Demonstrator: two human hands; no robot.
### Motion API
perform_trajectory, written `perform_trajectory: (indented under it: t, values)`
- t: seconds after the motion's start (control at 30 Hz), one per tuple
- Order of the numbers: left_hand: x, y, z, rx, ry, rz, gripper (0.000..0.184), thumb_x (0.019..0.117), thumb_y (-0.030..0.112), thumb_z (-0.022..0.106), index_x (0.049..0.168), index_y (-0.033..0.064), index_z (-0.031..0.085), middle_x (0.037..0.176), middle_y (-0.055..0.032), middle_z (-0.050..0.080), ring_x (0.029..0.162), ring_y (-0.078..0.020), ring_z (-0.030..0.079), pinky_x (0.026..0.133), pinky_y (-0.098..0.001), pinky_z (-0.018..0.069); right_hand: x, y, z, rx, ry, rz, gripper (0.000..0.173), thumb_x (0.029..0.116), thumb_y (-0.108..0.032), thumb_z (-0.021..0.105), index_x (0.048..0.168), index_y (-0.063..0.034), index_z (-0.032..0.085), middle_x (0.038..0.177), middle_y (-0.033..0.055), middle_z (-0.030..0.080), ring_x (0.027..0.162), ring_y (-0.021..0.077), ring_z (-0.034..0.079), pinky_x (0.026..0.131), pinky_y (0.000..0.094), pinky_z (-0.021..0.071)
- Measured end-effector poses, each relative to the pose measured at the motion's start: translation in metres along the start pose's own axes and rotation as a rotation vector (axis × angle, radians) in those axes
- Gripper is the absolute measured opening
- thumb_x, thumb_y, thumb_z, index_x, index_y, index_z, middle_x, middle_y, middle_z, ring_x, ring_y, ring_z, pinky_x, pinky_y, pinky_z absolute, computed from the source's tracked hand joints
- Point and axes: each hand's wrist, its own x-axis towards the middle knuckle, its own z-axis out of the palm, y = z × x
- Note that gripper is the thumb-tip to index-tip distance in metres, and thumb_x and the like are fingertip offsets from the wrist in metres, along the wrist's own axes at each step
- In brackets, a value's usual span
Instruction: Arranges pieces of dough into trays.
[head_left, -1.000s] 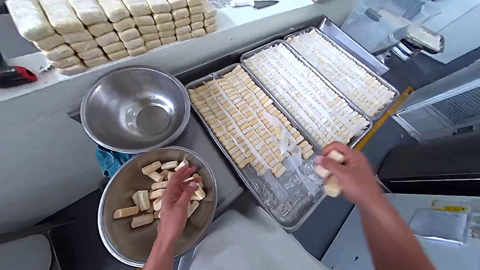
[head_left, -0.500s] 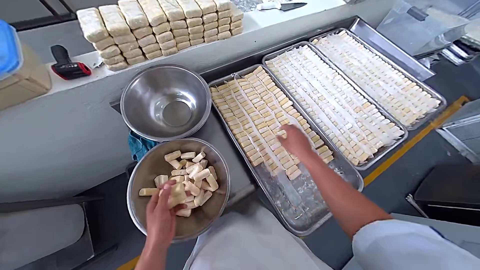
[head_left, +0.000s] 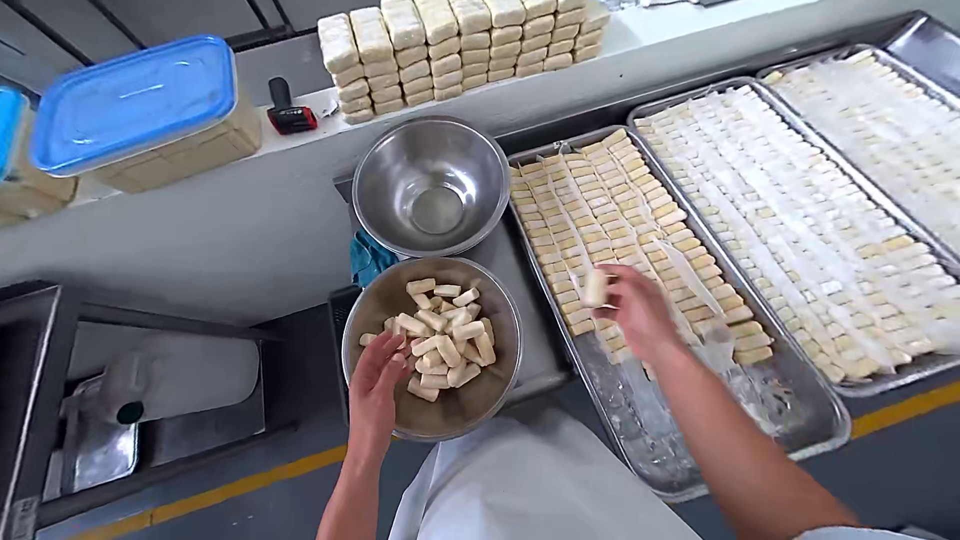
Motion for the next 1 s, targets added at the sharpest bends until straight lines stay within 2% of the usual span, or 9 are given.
perform_trajectory:
  t: [0.17, 0.27, 0.33, 0.43, 0.5, 0.63, 0.77, 0.87, 1.0]
  values:
    - [0.007, 0.002, 0.019, 0.083, -0.074, 0.076, 0.044, 0.1005, 0.014, 0.050, 0.142, -0.0011, 0.051, 0.134, -0.0134, 0.063, 0.115, -0.0209, 0.066, 0.097, -0.0393, 0.0564, -0.040, -0.007, 0.115, -0.124, -0.422, -0.129, 0.037, 0.1003, -0.005, 0.048, 0.136, -0.0030, 0.056, 0.116, 0.0165, 0.066, 0.084, 0.0243, 0.069, 0.070, 0.0432, 0.0606]
    - [0.020, -0.003, 0.021, 0.350, -0.182, 0.164, 0.052, 0.1006, 0.021, 0.055, 0.148, 0.0001, 0.048, 0.147, -0.0173, 0.054, 0.131, -0.0245, 0.057, 0.107, -0.0431, 0.0499, -0.045, -0.010, 0.148, -0.432, -0.636, -0.215, 0.044, 0.1015, -0.010, 0.057, 0.145, -0.0094, 0.055, 0.127, 0.0166, 0.067, 0.105, 0.0292, 0.070, 0.091, 0.0504, 0.0583]
    - [0.030, -0.017, 0.018, 0.625, -0.304, 0.224, 0.051, 0.1021, 0.023, 0.056, 0.147, 0.0004, 0.051, 0.151, -0.0207, 0.050, 0.138, -0.0338, 0.051, 0.112, -0.0541, 0.0436, -0.045, -0.008, 0.139, -0.528, -0.703, -0.278, 0.042, 0.1040, -0.013, 0.053, 0.146, -0.0081, 0.055, 0.125, 0.0161, 0.068, 0.107, 0.0280, 0.068, 0.095, 0.0486, 0.0554]
    - [0.030, -0.039, 0.009, 0.797, -0.363, 0.366, 0.048, 0.0993, 0.026, 0.056, 0.139, -0.0004, 0.061, 0.152, -0.0239, 0.049, 0.141, -0.0436, 0.045, 0.113, -0.0635, 0.0372, -0.047, 0.004, 0.079, -0.605, -0.496, -0.346, 0.032, 0.1042, -0.014, 0.055, 0.134, -0.0082, 0.065, 0.122, 0.0122, 0.069, 0.108, 0.0229, 0.069, 0.096, 0.0444, 0.0561]
    - [0.022, -0.037, 0.002, 0.731, -0.321, 0.310, 0.047, 0.0992, 0.024, 0.057, 0.139, -0.0016, 0.059, 0.151, -0.0246, 0.050, 0.140, -0.0414, 0.047, 0.112, -0.0593, 0.0406, -0.038, 0.021, 0.013, -0.677, -0.224, -0.305, 0.029, 0.1027, -0.013, 0.057, 0.130, -0.0069, 0.066, 0.124, 0.0121, 0.069, 0.110, 0.0226, 0.069, 0.097, 0.0440, 0.0571]
    - [0.012, -0.027, 0.001, 0.582, -0.220, 0.239, 0.049, 0.0976, 0.021, 0.056, 0.138, -0.0058, 0.056, 0.138, -0.0254, 0.059, 0.127, -0.0319, 0.059, 0.103, -0.0467, 0.0505, -0.010, 0.068, -0.108, -0.799, 0.187, -0.083, 0.039, 0.0983, -0.013, 0.065, 0.135, -0.0034, 0.062, 0.133, 0.0212, 0.062, 0.121, 0.0355, 0.063, 0.101, 0.0547, 0.0526]
    - [0.012, -0.011, 0.030, 0.509, -0.293, 0.305, 0.046, 0.0979, 0.019, 0.054, 0.135, -0.0082, 0.056, 0.133, -0.0227, 0.063, 0.122, -0.0247, 0.063, 0.100, -0.0382, 0.0544, 0.012, 0.104, -0.124, -0.960, 0.141, -0.115, 0.045, 0.0952, -0.013, 0.069, 0.138, -0.0033, 0.062, 0.144, 0.0225, 0.056, 0.135, 0.0412, 0.051, 0.111, 0.0592, 0.0432]
    - [0.013, 0.004, 0.062, 0.512, -0.382, 0.394, 0.045, 0.0979, 0.021, 0.054, 0.134, -0.0060, 0.058, 0.131, -0.0184, 0.065, 0.118, -0.0211, 0.066, 0.098, -0.0361, 0.0561, 0.024, 0.122, -0.116, -0.944, 0.175, -0.229, 0.021, 0.1006, -0.012, 0.062, 0.114, 0.0004, 0.072, 0.126, 0.0210, 0.066, 0.123, 0.0390, 0.060, 0.106, 0.0575, 0.0461]
    - [0.009, 0.012, 0.093, 0.462, -0.454, 0.460, 0.042, 0.0979, 0.019, 0.054, 0.130, -0.0060, 0.060, 0.129, -0.0163, 0.066, 0.116, -0.0205, 0.067, 0.096, -0.0351, 0.0582, 0.014, 0.118, -0.129, -0.345, 0.386, -0.120, 0.027, 0.1072, -0.015, 0.051, 0.114, 0.0084, 0.062, 0.097, 0.0199, 0.070, 0.092, 0.0280, 0.071, 0.088, 0.0473, 0.0580]
